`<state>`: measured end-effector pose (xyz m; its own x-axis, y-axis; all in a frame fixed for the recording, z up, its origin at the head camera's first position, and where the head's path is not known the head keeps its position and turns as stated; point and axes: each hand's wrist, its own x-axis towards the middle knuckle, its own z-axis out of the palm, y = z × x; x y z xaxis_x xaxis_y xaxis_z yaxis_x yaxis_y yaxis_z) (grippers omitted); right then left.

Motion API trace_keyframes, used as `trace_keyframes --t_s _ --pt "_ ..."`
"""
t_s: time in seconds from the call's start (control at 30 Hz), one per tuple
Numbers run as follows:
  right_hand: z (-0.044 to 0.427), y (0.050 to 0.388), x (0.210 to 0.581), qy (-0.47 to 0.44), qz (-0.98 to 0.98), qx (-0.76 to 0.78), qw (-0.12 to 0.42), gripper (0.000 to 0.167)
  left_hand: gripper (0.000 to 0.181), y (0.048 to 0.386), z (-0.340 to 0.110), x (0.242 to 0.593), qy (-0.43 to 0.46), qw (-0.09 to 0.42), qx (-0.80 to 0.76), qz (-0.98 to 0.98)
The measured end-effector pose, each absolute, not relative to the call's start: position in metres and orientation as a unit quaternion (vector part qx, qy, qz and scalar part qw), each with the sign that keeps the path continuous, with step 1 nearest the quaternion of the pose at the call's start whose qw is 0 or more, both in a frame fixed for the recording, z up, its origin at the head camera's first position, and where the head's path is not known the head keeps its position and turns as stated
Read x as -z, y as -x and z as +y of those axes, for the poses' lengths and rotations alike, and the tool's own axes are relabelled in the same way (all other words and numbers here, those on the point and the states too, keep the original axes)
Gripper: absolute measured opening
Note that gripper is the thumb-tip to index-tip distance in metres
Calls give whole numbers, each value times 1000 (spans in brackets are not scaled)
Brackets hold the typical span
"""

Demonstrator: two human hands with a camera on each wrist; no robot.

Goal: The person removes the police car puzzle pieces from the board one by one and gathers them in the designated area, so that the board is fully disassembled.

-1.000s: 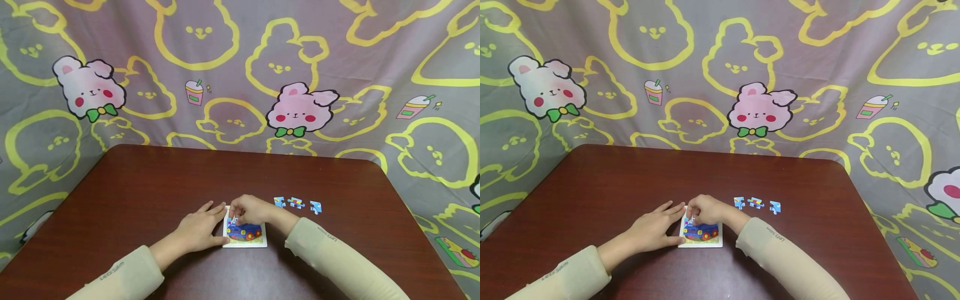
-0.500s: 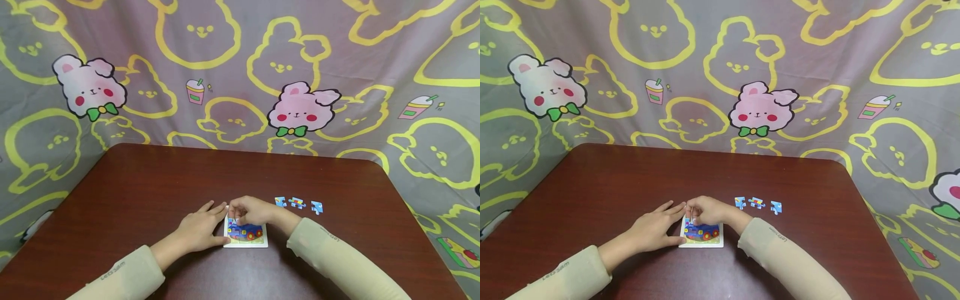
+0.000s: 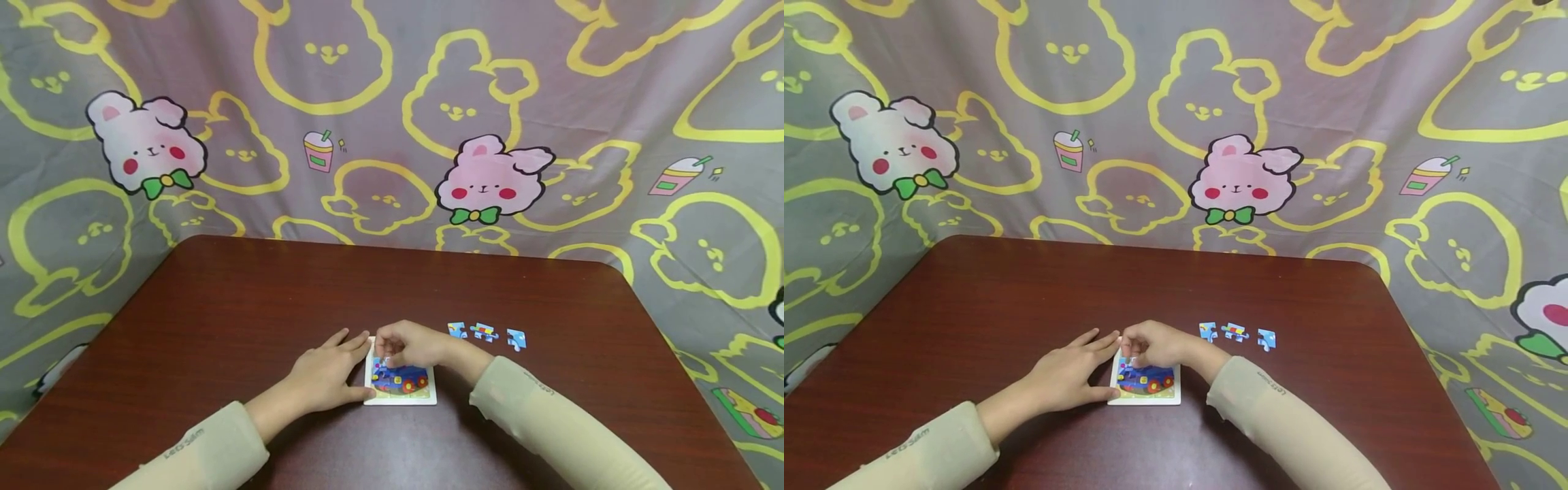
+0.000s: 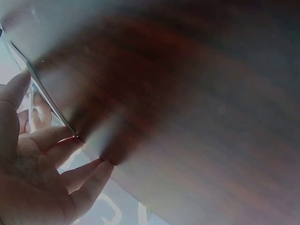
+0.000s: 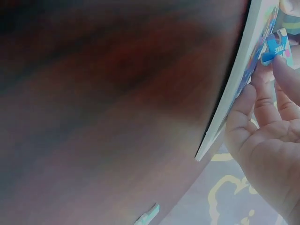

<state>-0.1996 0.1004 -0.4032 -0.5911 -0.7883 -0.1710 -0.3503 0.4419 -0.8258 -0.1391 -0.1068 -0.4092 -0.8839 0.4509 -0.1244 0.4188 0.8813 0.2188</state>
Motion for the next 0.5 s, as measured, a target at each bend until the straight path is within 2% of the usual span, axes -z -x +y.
trace_keyframes --t_s 0.5 --pt "115 199 402 325 804 419 269 11 85 140 -107 410 -222 95 -97 966"
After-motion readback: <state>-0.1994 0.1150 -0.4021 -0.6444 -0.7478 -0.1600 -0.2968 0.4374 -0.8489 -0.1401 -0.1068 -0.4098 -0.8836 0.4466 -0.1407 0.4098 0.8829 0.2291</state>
